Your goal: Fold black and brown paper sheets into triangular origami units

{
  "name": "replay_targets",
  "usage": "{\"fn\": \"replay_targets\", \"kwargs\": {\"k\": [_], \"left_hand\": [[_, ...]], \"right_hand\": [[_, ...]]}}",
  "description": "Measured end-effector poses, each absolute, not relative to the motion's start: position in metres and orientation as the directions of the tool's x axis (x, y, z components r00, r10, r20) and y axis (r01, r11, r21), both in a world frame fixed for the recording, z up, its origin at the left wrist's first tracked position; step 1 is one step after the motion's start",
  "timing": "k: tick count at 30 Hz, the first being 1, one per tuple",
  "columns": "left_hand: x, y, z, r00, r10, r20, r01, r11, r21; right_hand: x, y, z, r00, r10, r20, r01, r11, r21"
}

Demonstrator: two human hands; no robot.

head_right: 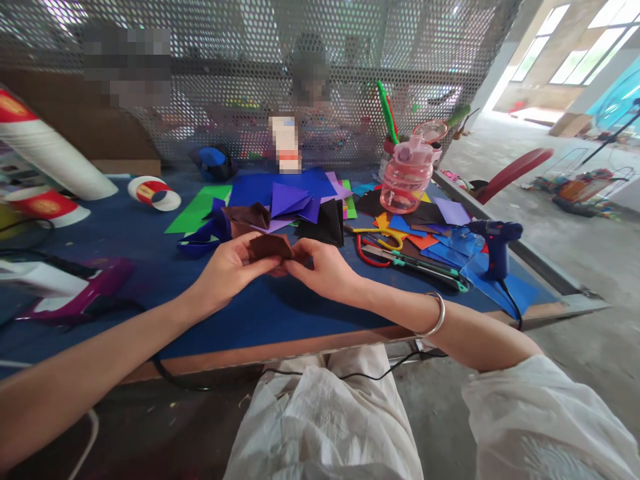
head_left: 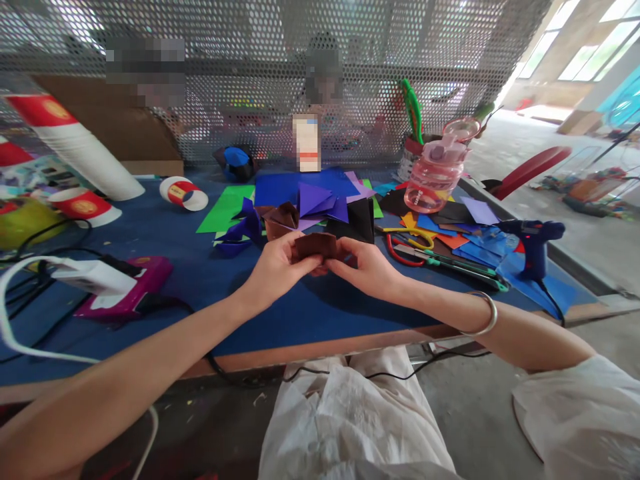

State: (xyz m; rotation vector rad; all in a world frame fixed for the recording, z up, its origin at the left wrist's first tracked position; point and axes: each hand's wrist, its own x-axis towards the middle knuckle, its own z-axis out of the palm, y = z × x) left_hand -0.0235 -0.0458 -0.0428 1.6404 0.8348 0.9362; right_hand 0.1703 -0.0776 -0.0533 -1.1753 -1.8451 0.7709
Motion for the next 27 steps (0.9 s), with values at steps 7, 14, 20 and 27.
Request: {"fn": "replay_targets", "kwargs": {"k": [7, 14, 20, 27], "left_hand": [[-0.023, -0.047, -0.039, 0.483, 0.82, 0.308, 0.247, -0.466, 0.85], [-0.027, -0.038, -0.039, 0.426, 0.899, 0.106, 0.099, -0.163, 0.982], [-0.027, -0.04, -0.039, 0.423, 0.904, -0.059, -0.007, 0.068, 0.998], [-0.023, -0.045, -0.04, 0.506, 0.862, -0.035, -0.031, 0.058, 0.998]], "right_hand": [[0.173, -0.079, -0.05, -0.238, 0.921, 0.309, 0.426, 0.385, -0.819], [0.175, -0.08, -0.05, -0.25, 0.815, 0.522, 0.434, 0.576, -0.693], [0.18, -0.08, -0.049, -0.406, 0.561, 0.721, 0.589, 0.764, -0.264], [0.18, -0.078, -0.05, -0.421, 0.49, 0.763, 0.639, 0.757, -0.134]]}}
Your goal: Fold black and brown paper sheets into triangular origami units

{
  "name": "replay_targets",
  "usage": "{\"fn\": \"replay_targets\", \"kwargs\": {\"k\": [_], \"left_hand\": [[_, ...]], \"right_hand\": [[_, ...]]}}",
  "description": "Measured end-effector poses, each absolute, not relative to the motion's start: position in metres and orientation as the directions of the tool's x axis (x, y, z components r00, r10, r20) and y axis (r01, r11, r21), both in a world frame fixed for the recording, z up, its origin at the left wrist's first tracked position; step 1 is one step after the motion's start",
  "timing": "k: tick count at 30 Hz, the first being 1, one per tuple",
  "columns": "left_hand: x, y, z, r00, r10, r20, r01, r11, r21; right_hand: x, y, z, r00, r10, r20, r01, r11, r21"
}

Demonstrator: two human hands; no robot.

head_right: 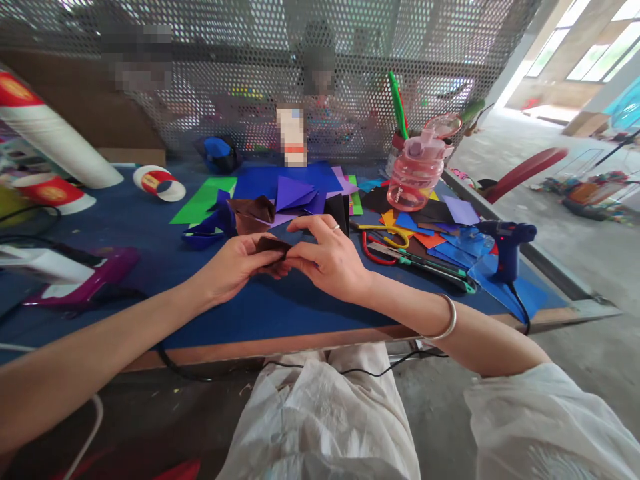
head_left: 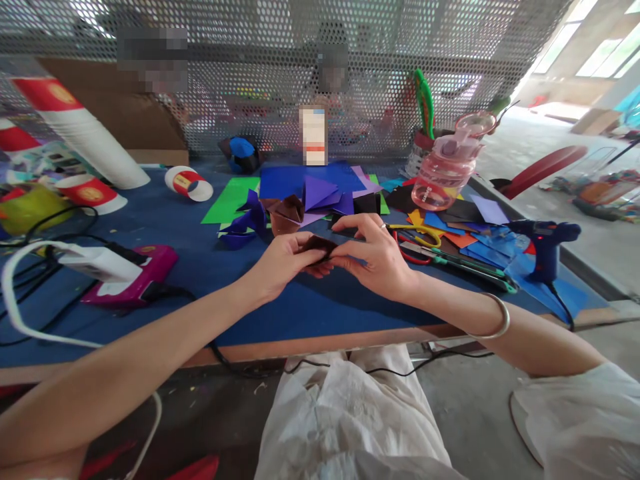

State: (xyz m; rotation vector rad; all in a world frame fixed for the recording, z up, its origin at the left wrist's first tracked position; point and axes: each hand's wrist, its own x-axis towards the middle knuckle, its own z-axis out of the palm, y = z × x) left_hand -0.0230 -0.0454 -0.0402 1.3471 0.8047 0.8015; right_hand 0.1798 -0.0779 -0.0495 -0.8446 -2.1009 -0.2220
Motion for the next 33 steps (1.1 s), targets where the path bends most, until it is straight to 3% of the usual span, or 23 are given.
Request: {"fn": "replay_targets", "kwargs": {"k": [10, 18, 21, 24, 27, 33], "left_hand": [[-0.022, -0.045, -0.043, 0.585, 0.802, 0.116, 0.072, -0.194, 0.978], [-0.02, -0.049, -0.045, 0.572, 0.804, 0.163, 0.073, -0.247, 0.966], [-0.021, -0.051, -0.043, 0.551, 0.812, 0.191, 0.042, -0.255, 0.966], [-0.022, -0.053, -0.039, 0.511, 0.833, 0.212, 0.023, -0.26, 0.965], [-0.023, -0.055, -0.035, 0.502, 0.836, 0.222, 0.037, -0.277, 0.96], [-0.025, -0.053, -0.037, 0.514, 0.82, 0.251, 0.131, -0.365, 0.922]], "right_hand": [[0.183, -0.077, -0.052, -0.405, 0.504, 0.763, 0.704, 0.704, -0.091], [0.181, -0.078, -0.051, -0.444, 0.373, 0.815, 0.692, 0.72, 0.047], [0.18, -0.08, -0.05, -0.451, 0.376, 0.81, 0.681, 0.731, 0.041], [0.178, -0.081, -0.053, -0.412, 0.427, 0.805, 0.638, 0.766, -0.079], [0.176, -0.079, -0.056, -0.308, 0.541, 0.783, 0.588, 0.755, -0.291], [0.177, -0.079, -0.053, -0.321, 0.769, 0.553, 0.486, 0.634, -0.601]]}}
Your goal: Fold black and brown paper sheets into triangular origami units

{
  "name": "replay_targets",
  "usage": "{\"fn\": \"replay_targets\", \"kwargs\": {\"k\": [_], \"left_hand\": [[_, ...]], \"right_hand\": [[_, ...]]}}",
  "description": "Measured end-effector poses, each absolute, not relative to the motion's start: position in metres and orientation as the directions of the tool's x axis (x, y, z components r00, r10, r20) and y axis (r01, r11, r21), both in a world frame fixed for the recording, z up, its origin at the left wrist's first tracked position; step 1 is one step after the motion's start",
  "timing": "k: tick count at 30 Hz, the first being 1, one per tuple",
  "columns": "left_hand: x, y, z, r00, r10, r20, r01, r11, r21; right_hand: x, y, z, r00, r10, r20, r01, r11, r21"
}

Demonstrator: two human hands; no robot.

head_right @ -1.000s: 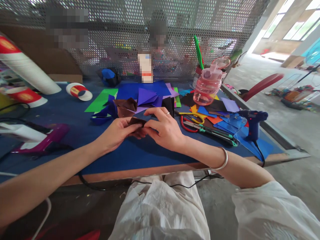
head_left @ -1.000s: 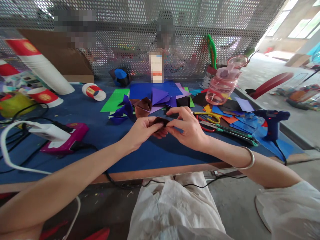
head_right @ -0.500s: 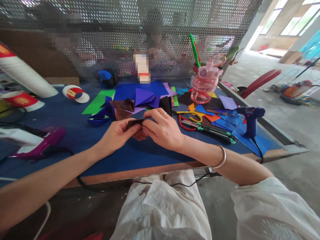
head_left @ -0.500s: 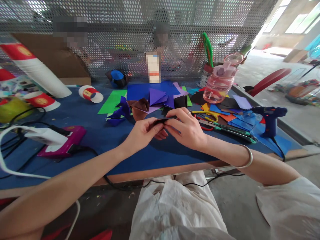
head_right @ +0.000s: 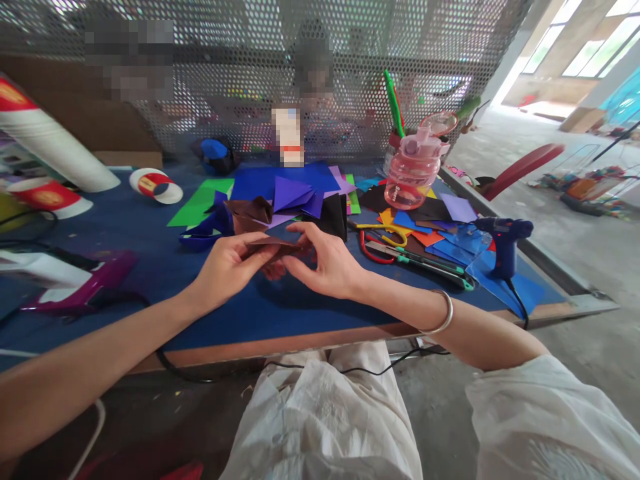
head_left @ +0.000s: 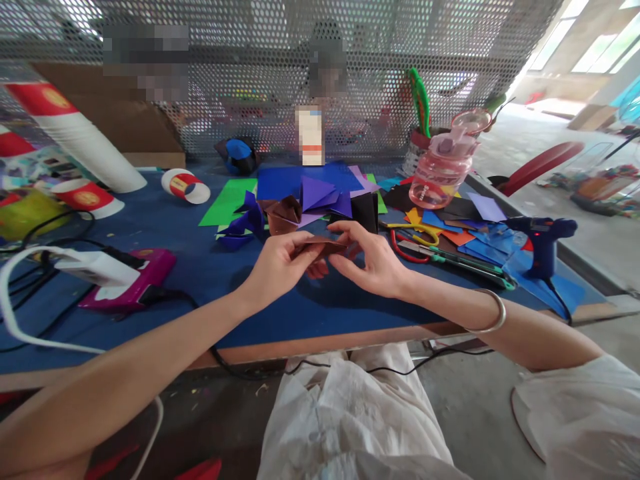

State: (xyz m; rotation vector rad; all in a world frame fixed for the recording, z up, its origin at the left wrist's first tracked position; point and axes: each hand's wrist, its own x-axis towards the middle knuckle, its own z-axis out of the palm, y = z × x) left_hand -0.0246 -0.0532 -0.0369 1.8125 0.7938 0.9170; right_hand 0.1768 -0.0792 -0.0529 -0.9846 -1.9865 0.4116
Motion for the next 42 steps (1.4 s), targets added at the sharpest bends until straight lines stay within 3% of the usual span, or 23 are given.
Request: {"fn": "replay_targets", "kwargs": {"k": [3, 6, 9, 15, 21, 32, 42], "left_hand": [[-0.0268, -0.053, -0.0408, 0.535, 0.794, 0.289, 0.281, -0.49, 0.825], [-0.0274, -0.0548, -0.0436, 0.552, 0.752, 0.359, 0.471, -0.637, 0.61], [-0.0262, -0.0555, -0.0455, 0.56, 0.75, 0.352, 0.551, -0.654, 0.518], [-0.0257, -0.0525, -0.0457, 0.521, 0.817, 0.245, 0.613, -0.559, 0.559], [-0.0263, -0.0539, -0.044, 0.513, 0.817, 0.263, 0.575, -0.555, 0.601], [-0.0289, -0.0501, -0.0436, 0.484, 0.835, 0.263, 0.521, -0.516, 0.68], [-0.0294, -0.0517, -0.0431, 0.51, 0.818, 0.265, 0.52, -0.539, 0.663]], "right_hand": [[0.1755, -0.0797, -0.0532, -0.321, 0.816, 0.481, 0.475, 0.578, -0.664], [0.1744, -0.0794, -0.0558, -0.353, 0.811, 0.466, 0.486, 0.585, -0.65], [0.1746, -0.0799, -0.0564, -0.354, 0.816, 0.457, 0.513, 0.578, -0.635], [0.1752, -0.081, -0.0528, -0.294, 0.843, 0.45, 0.52, 0.536, -0.665], [0.1737, -0.0804, -0.0538, -0.293, 0.867, 0.403, 0.463, 0.497, -0.734], [0.1767, -0.0799, -0.0509, -0.246, 0.893, 0.376, 0.539, 0.449, -0.713], [0.1774, -0.0796, -0.0534, -0.237, 0.898, 0.369, 0.543, 0.438, -0.717]]}}
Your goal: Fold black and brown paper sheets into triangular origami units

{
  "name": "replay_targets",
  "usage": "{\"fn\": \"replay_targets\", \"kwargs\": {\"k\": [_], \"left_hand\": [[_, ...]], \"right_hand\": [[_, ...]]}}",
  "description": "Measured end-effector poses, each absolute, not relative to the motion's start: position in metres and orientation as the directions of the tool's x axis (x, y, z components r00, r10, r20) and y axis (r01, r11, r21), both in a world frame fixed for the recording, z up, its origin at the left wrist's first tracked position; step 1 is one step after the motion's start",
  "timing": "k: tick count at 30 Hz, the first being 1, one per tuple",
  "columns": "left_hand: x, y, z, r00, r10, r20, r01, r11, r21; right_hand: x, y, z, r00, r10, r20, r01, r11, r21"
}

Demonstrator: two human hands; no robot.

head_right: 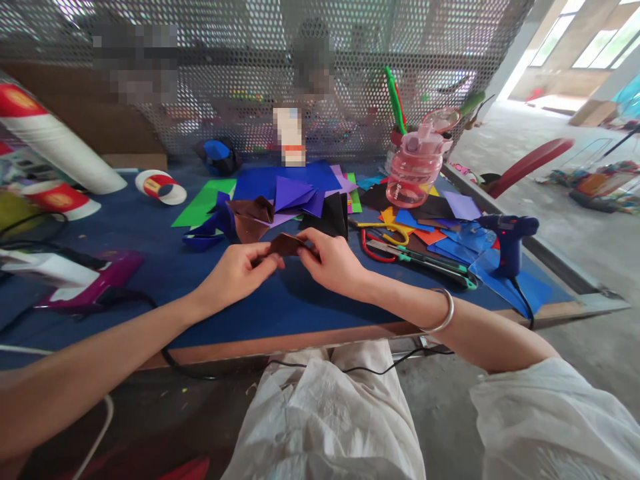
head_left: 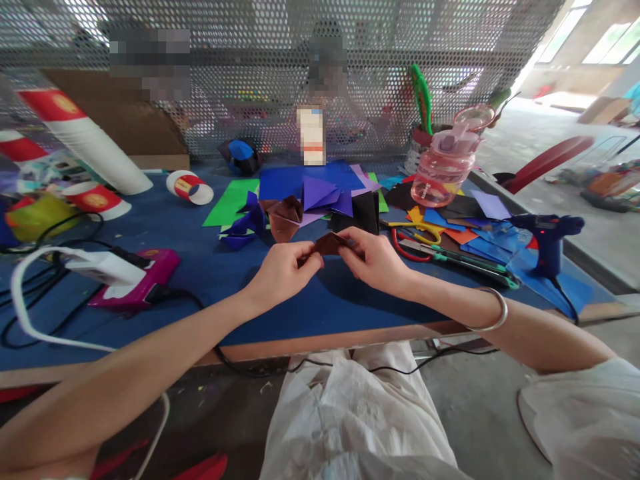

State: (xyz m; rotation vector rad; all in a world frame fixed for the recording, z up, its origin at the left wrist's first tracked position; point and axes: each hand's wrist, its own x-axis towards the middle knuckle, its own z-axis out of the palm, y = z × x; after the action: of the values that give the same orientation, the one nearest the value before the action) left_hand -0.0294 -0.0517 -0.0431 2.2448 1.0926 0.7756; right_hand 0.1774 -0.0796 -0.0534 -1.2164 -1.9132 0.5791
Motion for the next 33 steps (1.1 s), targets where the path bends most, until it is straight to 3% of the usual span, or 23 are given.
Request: {"fn": "replay_targets", "kwargs": {"k": [7, 18, 29, 33], "left_hand": [[-0.026, -0.052, -0.042, 0.605, 0.74, 0.293, 0.477, -0.632, 0.611], [-0.03, -0.059, -0.049, 0.666, 0.687, 0.291, 0.558, -0.718, 0.416], [-0.029, -0.07, -0.051, 0.718, 0.594, 0.364, 0.565, -0.802, 0.194], [-0.029, -0.066, -0.051, 0.686, 0.656, 0.314, 0.643, -0.749, 0.158]], "right_hand": [[0.174, -0.084, -0.054, -0.378, 0.864, 0.332, 0.368, 0.469, -0.803], [0.173, -0.086, -0.047, -0.416, 0.866, 0.275, 0.53, 0.478, -0.7], [0.171, -0.09, -0.047, -0.429, 0.825, 0.367, 0.473, 0.552, -0.687], [0.172, -0.088, -0.048, -0.404, 0.835, 0.374, 0.487, 0.543, -0.685]]}}
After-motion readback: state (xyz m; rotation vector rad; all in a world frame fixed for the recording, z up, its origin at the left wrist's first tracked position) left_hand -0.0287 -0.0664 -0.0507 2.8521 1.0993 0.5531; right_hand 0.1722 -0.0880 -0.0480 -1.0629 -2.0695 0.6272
